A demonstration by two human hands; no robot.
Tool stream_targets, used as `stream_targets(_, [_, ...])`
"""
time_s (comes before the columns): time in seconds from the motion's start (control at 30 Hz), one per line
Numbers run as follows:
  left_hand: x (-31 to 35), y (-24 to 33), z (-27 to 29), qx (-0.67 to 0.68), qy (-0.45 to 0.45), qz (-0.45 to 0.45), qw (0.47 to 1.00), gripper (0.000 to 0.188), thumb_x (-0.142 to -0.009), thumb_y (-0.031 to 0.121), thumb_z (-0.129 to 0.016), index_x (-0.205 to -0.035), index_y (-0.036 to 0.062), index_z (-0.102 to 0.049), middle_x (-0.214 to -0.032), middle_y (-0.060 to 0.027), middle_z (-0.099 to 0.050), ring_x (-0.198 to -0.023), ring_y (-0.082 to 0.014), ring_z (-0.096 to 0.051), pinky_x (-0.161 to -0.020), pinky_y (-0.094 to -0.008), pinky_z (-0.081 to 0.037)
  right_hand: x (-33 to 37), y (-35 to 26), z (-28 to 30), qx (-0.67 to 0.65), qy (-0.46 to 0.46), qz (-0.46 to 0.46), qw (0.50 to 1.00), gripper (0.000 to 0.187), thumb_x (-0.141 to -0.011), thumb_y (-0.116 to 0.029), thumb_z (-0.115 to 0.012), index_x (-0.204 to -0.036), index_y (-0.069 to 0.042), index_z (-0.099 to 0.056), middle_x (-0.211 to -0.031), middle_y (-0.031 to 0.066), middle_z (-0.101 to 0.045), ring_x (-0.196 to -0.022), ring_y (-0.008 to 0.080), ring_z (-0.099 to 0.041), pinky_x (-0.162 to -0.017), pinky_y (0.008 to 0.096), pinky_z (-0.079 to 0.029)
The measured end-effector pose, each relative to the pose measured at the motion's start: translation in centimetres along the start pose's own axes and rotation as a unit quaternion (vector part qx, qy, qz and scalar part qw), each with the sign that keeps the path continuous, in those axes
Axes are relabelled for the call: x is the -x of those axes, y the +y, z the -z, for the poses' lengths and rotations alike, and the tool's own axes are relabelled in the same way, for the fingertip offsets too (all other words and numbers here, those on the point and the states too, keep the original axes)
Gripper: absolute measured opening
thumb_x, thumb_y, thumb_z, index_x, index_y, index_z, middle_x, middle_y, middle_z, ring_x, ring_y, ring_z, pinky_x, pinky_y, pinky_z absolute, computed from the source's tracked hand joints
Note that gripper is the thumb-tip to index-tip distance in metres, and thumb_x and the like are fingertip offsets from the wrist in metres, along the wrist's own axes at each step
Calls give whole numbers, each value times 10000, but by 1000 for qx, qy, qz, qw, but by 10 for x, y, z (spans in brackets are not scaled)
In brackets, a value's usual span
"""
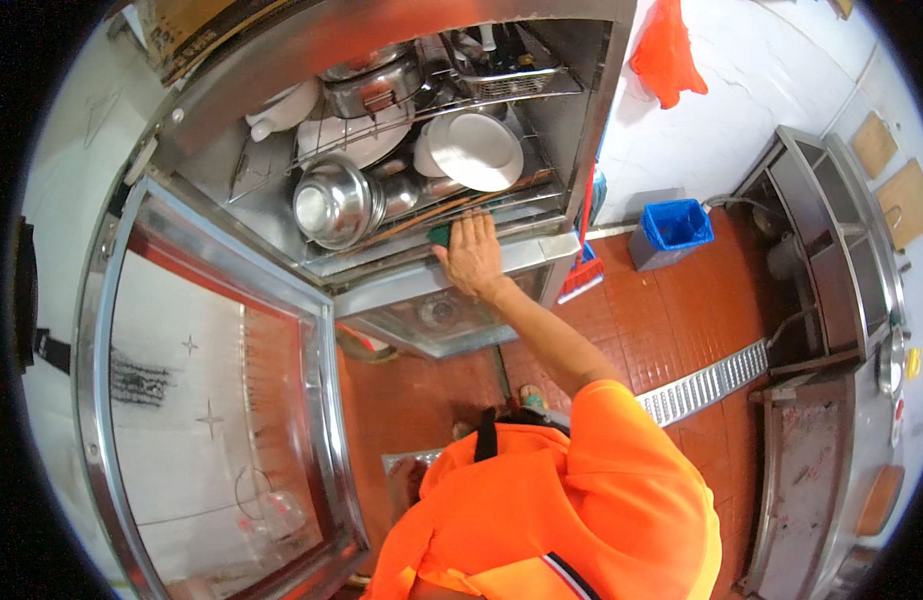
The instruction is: The person cleans the interior and exterior of a commercial dishwasher using a green cloth. They wipe the metal shelves, the glass door, and the top surface of the unit. The person moves a cardboard box on top of the dishwasher to access the surface underneath.
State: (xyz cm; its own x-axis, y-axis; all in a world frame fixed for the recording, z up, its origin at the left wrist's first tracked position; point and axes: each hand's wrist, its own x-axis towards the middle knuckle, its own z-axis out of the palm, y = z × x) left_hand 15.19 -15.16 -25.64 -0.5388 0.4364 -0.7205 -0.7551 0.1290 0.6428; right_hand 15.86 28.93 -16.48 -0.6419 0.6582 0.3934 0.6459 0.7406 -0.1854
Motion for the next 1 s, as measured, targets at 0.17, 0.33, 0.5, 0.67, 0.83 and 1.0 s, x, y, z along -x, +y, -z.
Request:
stream_targets(0.17, [-19, -24, 18, 30, 6, -26, 999, 113, -889, 106, -616, -906, -6, -616, -770, -124, -665, -677, -231, -648, -643, -344, -547, -8, 68, 56, -42, -169, -132, 976, 786, -955, -530, -380, -1362, 143, -363, -1452, 318, -329, -1373, 412, -294, -1140, 500, -184])
stream_targets(0.33, [-17, -4, 0, -170, -43, -136, 975, 111, -890, 105, -623, -909, -4, -617, -779, -123, -670, -678, -227, -649, -643, -336, -547, -10, 85, 12, 73, 17, -95, 993, 771, -963, -510, -364, -1379, 139, -348, -1446, 324, -335, -1376, 428, -275, -1137, 491, -178])
stream_targets(0.5, [-36, -1, 0, -65, -15, 21, 998, 103, -889, 102, -631, -914, 2, -621, -791, -119, -676, -682, -221, -652, -631, -331, -547, -2, 98, 10, -39, 70, -61, 995, 648, -955, -404, -467, -1322, 128, -413, -1364, 321, -410, -1259, 439, -388, -1071, 489, -280])
stream_targets(0.67, [-34, 5, -8, -84, -3, 43, 996, 113, -894, 113, -633, -927, 5, -628, -799, -113, -678, -686, -209, -654, -620, -318, -546, 16, 97, 29, -93, 163, 0, 982, 484, -851, -206, -624, -1234, 68, -511, -1287, 258, -492, -1179, 401, -466, -1026, 491, -335])
stream_targets(0.83, [-39, 12, -19, -131, -44, 17, 990, 132, -901, 126, -628, -930, -2, -633, -801, -110, -678, -677, -193, -650, -623, -306, -540, 22, 84, 40, -1, 122, 6, 992, 505, -878, -292, -600, -1234, 59, -537, -1298, 223, -513, -1274, 351, -431, -1062, 525, -290])
stream_targets(1.0, [-41, 13, -28, -141, -23, 29, 989, 140, -907, 128, -619, -927, -10, -627, -794, -104, -674, -670, -188, -645, -620, -300, -534, 1, 77, 21, 14, 93, -41, 995, 596, -935, -413, -500, -1316, 45, -481, -1383, 186, -458, -1328, 327, -378, -1050, 543, -264])
